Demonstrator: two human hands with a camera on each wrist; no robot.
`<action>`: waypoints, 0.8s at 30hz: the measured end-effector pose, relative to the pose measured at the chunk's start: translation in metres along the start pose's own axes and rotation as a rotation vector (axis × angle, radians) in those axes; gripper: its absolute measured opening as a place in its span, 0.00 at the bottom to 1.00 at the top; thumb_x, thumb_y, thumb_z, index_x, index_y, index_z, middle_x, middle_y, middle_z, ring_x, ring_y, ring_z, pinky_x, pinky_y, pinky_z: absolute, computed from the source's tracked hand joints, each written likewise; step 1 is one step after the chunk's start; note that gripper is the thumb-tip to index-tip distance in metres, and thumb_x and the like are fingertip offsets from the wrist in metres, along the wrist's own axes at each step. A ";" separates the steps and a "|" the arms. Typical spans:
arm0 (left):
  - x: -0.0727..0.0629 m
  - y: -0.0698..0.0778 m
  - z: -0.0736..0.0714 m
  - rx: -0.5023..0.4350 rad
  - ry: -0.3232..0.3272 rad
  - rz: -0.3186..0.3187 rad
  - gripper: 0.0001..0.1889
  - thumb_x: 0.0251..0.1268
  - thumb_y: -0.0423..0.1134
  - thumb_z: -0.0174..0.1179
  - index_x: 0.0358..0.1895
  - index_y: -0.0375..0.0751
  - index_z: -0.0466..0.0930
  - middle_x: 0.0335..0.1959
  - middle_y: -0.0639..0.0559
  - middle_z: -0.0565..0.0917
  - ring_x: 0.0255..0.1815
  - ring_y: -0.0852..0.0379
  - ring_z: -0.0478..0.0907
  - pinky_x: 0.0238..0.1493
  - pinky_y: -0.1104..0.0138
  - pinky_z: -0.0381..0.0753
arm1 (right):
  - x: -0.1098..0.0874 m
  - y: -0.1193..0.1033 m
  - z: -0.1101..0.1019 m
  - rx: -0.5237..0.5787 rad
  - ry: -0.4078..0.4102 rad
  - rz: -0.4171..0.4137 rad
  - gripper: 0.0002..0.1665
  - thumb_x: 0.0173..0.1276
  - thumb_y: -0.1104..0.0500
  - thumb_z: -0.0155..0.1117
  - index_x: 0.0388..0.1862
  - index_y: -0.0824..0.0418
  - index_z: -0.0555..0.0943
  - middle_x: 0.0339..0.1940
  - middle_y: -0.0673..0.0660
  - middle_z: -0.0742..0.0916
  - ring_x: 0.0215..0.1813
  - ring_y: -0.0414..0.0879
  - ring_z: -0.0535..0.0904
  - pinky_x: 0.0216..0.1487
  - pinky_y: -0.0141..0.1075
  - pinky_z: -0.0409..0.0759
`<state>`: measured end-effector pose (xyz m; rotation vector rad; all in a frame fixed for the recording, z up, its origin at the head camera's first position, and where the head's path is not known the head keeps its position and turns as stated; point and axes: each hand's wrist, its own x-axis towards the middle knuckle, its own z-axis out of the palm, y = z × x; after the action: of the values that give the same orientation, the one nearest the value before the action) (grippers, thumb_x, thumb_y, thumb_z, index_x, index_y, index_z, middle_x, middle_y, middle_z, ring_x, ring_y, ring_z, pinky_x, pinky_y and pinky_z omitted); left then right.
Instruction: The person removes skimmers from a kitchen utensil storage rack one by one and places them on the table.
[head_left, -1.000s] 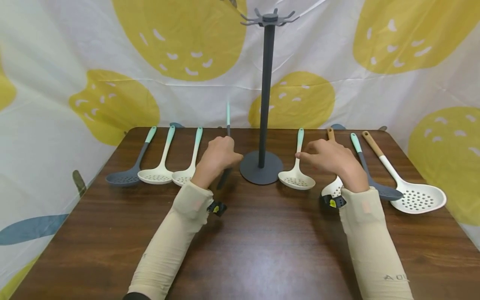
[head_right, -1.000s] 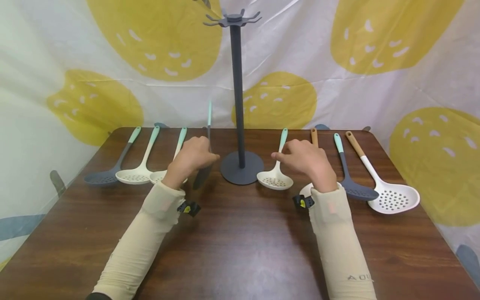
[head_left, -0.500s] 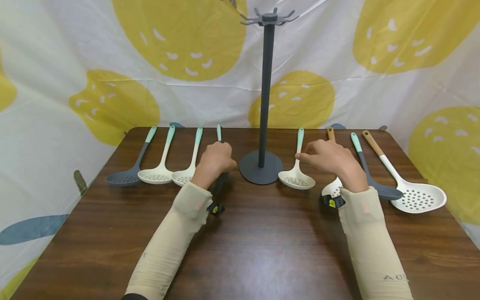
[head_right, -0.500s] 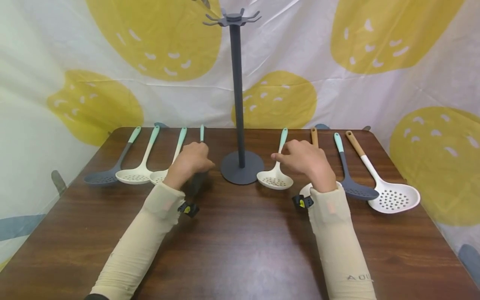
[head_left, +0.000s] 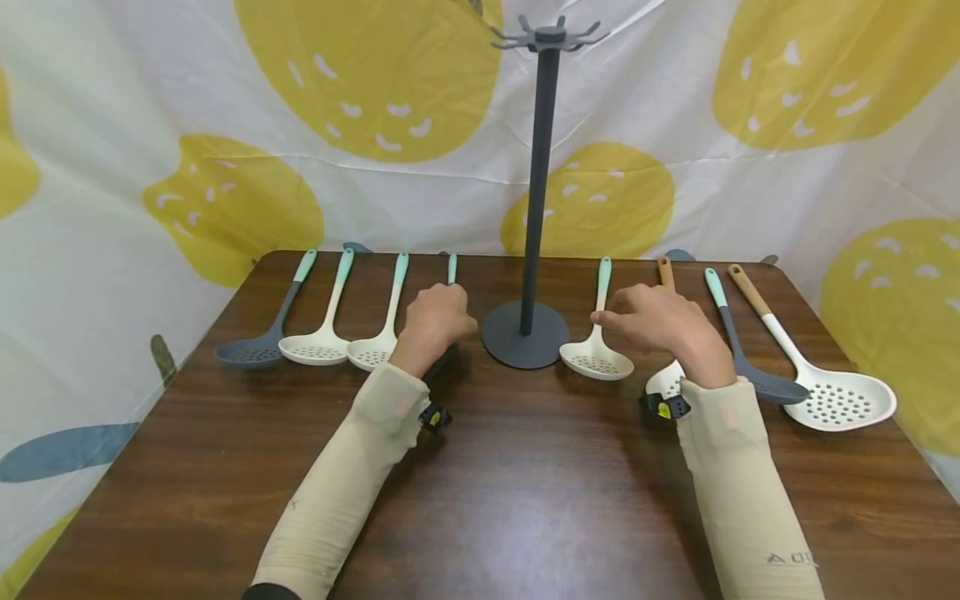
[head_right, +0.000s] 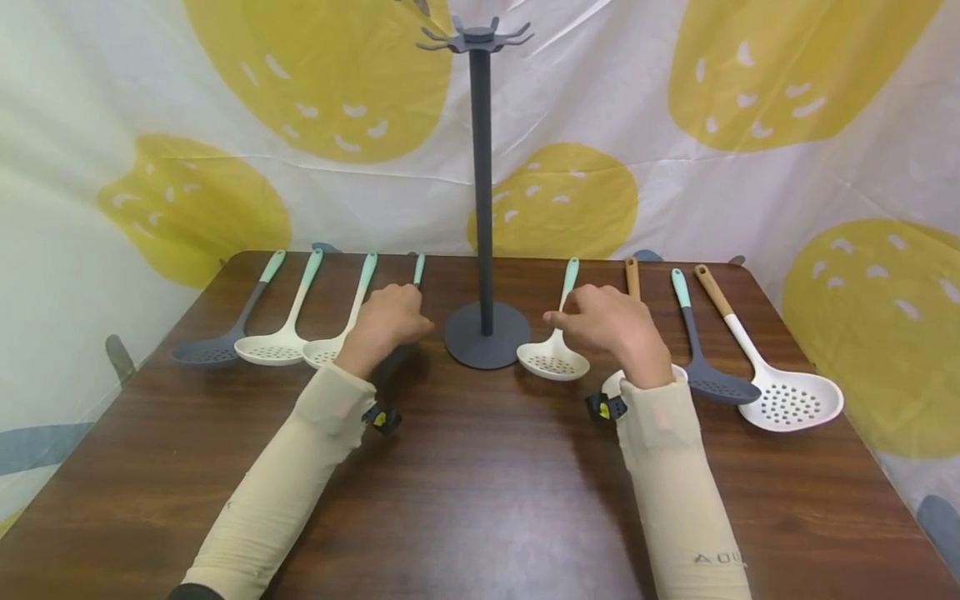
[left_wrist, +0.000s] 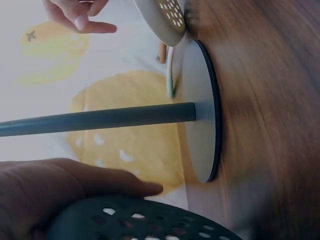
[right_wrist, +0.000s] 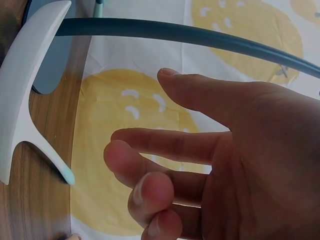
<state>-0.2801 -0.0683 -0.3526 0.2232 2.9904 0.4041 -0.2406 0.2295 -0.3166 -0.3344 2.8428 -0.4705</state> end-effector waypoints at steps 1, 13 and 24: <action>0.000 0.001 0.000 -0.003 -0.012 -0.002 0.15 0.67 0.40 0.58 0.20 0.45 0.71 0.26 0.47 0.77 0.26 0.48 0.75 0.26 0.57 0.76 | 0.000 0.000 0.000 0.004 -0.008 0.002 0.32 0.78 0.32 0.50 0.59 0.54 0.83 0.25 0.51 0.84 0.25 0.46 0.76 0.31 0.42 0.71; 0.000 0.011 0.009 0.085 -0.199 0.013 0.28 0.75 0.65 0.52 0.52 0.43 0.83 0.44 0.46 0.86 0.39 0.47 0.83 0.42 0.54 0.82 | 0.001 0.001 0.001 0.009 -0.030 0.002 0.27 0.79 0.34 0.49 0.48 0.53 0.83 0.13 0.49 0.74 0.20 0.45 0.70 0.29 0.41 0.68; -0.002 0.014 0.011 0.096 -0.248 0.033 0.26 0.77 0.62 0.51 0.51 0.43 0.82 0.36 0.48 0.84 0.32 0.51 0.82 0.37 0.58 0.79 | 0.001 0.003 0.002 0.024 -0.041 -0.005 0.30 0.79 0.34 0.50 0.53 0.56 0.82 0.13 0.49 0.74 0.20 0.45 0.70 0.28 0.40 0.68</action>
<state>-0.2751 -0.0522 -0.3589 0.3073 2.7667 0.2170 -0.2418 0.2313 -0.3198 -0.3423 2.7949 -0.4922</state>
